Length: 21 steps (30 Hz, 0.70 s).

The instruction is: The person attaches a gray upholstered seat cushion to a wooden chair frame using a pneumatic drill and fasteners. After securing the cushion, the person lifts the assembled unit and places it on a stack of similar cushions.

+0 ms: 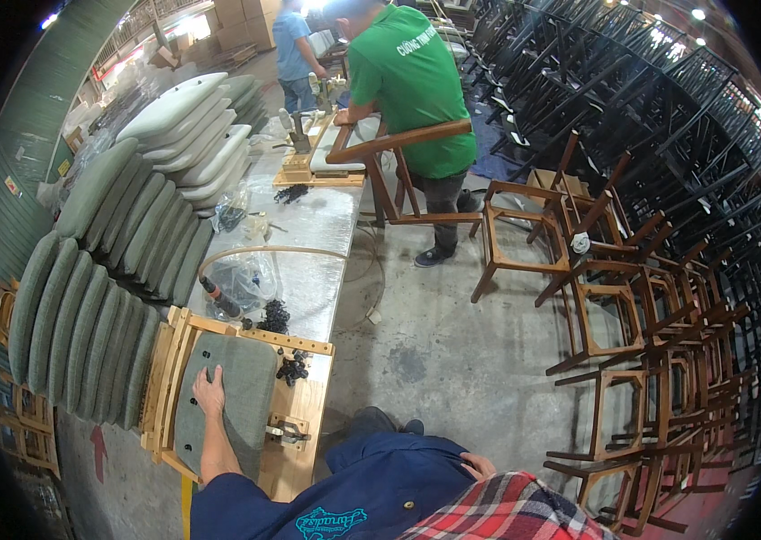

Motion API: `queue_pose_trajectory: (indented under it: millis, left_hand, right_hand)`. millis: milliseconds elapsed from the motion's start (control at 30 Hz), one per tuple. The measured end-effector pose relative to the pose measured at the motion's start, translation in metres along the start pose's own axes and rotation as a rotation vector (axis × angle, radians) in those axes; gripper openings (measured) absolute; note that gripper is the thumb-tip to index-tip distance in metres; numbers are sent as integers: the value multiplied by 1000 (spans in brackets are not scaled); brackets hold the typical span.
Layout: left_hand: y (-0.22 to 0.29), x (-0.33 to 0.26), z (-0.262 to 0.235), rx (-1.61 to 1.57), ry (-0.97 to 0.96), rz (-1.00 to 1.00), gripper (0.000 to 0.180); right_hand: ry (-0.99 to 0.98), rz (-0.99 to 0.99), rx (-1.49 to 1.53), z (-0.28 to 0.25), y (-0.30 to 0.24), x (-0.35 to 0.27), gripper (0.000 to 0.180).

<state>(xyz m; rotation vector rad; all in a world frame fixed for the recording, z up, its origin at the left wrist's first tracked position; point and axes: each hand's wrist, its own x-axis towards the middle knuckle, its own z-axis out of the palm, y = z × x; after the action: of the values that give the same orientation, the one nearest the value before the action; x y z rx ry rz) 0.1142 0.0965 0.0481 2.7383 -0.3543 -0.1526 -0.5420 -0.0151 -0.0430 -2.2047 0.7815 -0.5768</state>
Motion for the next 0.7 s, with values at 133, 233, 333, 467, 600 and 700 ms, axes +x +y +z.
queue_pose_trajectory:
  millis: [133, 233, 333, 467, 600, 700]
  left_hand:
    - [3, -2, -1, -4, -10, -12, 73]
    - [2, -1, -2, -4, -12, -9, 73]
    - [3, -2, 0, -15, -11, -4, 73]
    - [-1, -1, 2, -30, -1, -29, 73]
    - [-7, 2, 2, -23, 2, -21, 72]
    - [3, -3, 0, -26, 0, -25, 72]
  right_hand:
    - [60, -14, 52, -2, -9, 2, 50]
    - [42, -17, 15, -3, -10, 2, 50]
    - [13, 10, 16, -3, -6, -1, 50]
    - [14, 10, 13, -5, -11, 2, 50]
    - [37, -30, 5, -8, -19, 5, 51]
    - [37, -2, 8, -7, -18, 3, 50]
